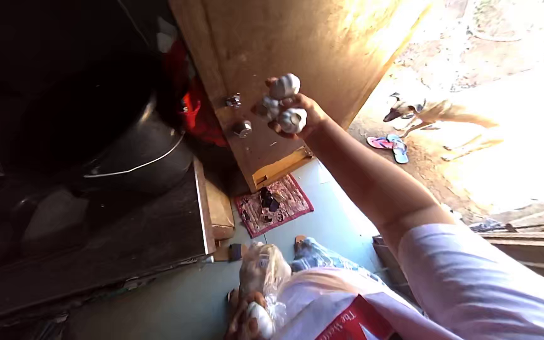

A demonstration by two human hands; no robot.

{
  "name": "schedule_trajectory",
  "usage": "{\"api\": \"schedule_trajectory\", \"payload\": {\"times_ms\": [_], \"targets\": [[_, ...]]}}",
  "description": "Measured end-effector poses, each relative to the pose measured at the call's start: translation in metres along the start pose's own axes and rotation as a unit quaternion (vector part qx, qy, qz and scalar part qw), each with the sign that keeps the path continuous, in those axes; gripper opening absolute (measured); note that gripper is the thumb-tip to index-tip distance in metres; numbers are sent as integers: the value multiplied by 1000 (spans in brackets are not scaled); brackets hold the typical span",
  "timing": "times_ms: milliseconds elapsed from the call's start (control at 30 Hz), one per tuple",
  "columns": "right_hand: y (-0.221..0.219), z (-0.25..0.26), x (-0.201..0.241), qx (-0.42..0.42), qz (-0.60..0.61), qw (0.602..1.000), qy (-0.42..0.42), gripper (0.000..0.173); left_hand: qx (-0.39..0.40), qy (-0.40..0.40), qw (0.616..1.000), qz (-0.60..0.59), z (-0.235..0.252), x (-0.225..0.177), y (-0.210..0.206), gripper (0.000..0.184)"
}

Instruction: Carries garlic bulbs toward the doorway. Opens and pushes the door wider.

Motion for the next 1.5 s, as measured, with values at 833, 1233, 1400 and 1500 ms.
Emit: {"api": "schedule_trajectory", "payload": {"times_ms": [833,1233,1400,1500], "targets": [[168,-18,76,10,263,958,111,40,267,203,942,19,338,-29,-111,31],[216,38,107,149,201,968,28,56,148,158,975,43,351,15,-196,32],[226,50,114,146,180,973,-15,66,99,164,981,8,342,45,-223,32],[225,45,118,144,171,974,-42,69,87,159,983,-9,339,60,-238,33]]}}
Point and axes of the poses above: each hand's wrist, its own z-axis towards the middle knuckle, its own y-axis out of the back of the hand, x = y × z, the point moved 2 cm from there along z, towards the middle knuckle, and after that the axes turned 2 degrees about z, right-handed, at the moved point
